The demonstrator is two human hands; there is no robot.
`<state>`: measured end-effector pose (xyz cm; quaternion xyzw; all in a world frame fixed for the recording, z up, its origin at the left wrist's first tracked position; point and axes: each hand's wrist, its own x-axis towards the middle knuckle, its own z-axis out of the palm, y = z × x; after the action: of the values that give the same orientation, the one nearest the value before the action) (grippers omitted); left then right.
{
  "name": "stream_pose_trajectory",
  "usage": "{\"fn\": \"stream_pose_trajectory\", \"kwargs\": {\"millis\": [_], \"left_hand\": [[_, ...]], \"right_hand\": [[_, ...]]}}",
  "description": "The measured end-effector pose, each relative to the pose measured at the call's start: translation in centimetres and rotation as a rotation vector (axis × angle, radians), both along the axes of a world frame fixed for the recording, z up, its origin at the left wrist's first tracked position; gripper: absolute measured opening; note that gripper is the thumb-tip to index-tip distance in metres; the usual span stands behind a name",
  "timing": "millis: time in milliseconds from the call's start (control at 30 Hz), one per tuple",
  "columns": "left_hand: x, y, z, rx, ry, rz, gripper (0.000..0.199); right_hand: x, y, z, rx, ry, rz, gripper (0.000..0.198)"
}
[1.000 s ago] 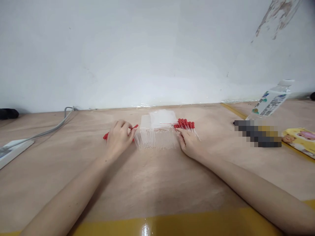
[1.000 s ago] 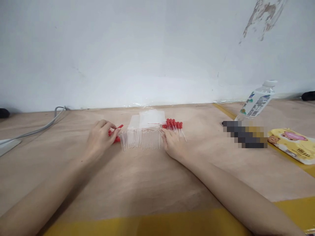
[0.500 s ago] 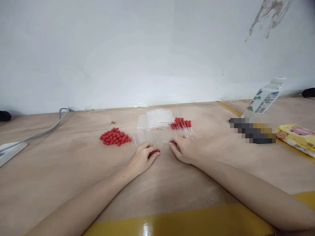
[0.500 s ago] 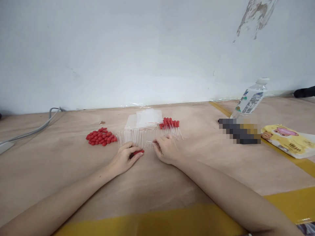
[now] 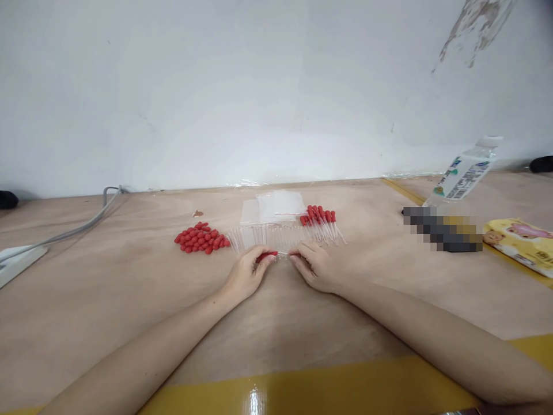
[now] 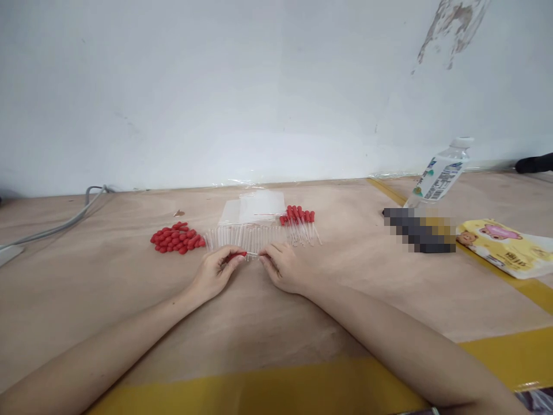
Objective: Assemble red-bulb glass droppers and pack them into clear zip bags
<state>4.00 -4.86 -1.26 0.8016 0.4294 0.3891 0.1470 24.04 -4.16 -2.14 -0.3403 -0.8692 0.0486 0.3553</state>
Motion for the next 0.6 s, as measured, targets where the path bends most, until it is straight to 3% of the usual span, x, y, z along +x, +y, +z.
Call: {"fn": "stream_pose_trajectory", "kwargs": {"millis": [400, 600], "left_hand": [[-0.3, 0.3, -0.5, -0.011, -0.021, -0.063, 0.016], [-0.3, 0.2, -0.4, -0.090, -0.023, -0.129, 0.018]], "right_hand": [[0.4, 0.4, 0.2, -0.095, 0.033, 0.137, 0.020], [0.9, 1.1, 0.7, -0.139, -0.035, 0.202, 0.022]]}}
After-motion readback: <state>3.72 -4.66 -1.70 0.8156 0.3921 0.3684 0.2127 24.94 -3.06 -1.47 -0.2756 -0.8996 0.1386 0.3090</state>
